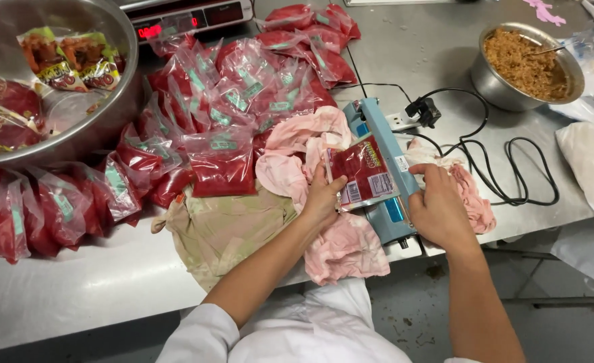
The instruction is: Sealing small plastic food packets using a manual heat sealer on a production line.
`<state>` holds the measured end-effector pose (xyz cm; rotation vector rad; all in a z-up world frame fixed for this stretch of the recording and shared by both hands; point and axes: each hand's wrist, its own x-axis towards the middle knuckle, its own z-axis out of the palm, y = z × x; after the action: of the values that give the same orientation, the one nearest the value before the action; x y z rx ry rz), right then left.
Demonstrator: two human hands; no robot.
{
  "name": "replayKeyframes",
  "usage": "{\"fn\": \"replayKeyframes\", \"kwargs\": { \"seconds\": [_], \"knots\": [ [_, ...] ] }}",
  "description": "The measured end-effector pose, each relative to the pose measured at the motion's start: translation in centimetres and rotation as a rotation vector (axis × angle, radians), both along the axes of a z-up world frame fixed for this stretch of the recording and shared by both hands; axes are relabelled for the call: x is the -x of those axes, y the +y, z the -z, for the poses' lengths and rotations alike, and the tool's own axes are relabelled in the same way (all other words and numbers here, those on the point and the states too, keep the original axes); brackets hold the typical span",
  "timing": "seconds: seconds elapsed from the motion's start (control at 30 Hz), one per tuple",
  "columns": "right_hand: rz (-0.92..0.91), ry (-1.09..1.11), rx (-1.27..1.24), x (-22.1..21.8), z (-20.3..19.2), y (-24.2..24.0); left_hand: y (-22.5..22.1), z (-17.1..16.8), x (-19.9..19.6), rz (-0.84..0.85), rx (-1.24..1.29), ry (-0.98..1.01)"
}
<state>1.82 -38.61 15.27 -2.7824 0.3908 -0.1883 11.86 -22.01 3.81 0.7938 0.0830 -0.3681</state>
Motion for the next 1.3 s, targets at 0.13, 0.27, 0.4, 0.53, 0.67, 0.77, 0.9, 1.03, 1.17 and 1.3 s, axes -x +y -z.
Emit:
{"fn": "replayKeyframes", "kwargs": {
  "seconds": [0.13, 0.27, 0.4, 0.53, 0.67, 0.77, 0.9, 1.03, 1.17, 1.3],
  "knots": [
    [0.03, 0.019, -0.116, 0.5, 0.2, 0.9, -0.1, 1.0, -0.3, 0.016, 0.016, -0.002],
    [0.046, 0.033, -0.127, 0.2, -2.4, 1.4, -0.4, 2.5, -0.8, 0.063, 0.074, 0.126],
    [0.004, -0.021, -0.145, -0.2, -4.7, 1.2, -0.1, 0.3, -0.8, 0.136, 0.155, 0.139],
    [0.028, 0.014, -0.155, 0.3, -4.1, 2.0, 0.3, 0.2, -1.0, 0.104, 0.106, 0.087],
    [0.04, 0.029, -0.178, 0.7, -2.2, 1.8, 0.6, 0.5, -0.5, 0.094, 0.073, 0.053],
    [0.057, 0.031, -0.172, 0.5, -1.9, 2.1, 0.7, -0.4, -0.7, 0.097, 0.036, 0.053],
    [0.092, -0.016, -0.217, 0.9, 0.1, 1.6, 0.9, -0.4, -0.4, 0.087, 0.022, 0.07],
    [0.091, -0.118, -0.24, 0.7, 1.9, 0.7, 1.0, -0.4, -1.1, 0.095, 0.032, 0.133],
    [0.088, -0.146, -0.244, 0.8, 2.7, 0.1, 0.4, 1.7, -1.4, 0.104, 0.026, 0.12],
    [0.057, -0.206, -0.252, 0.9, 3.2, -0.2, 0.3, 2.3, -1.2, 0.116, 0.033, 0.125]
  ]
}}
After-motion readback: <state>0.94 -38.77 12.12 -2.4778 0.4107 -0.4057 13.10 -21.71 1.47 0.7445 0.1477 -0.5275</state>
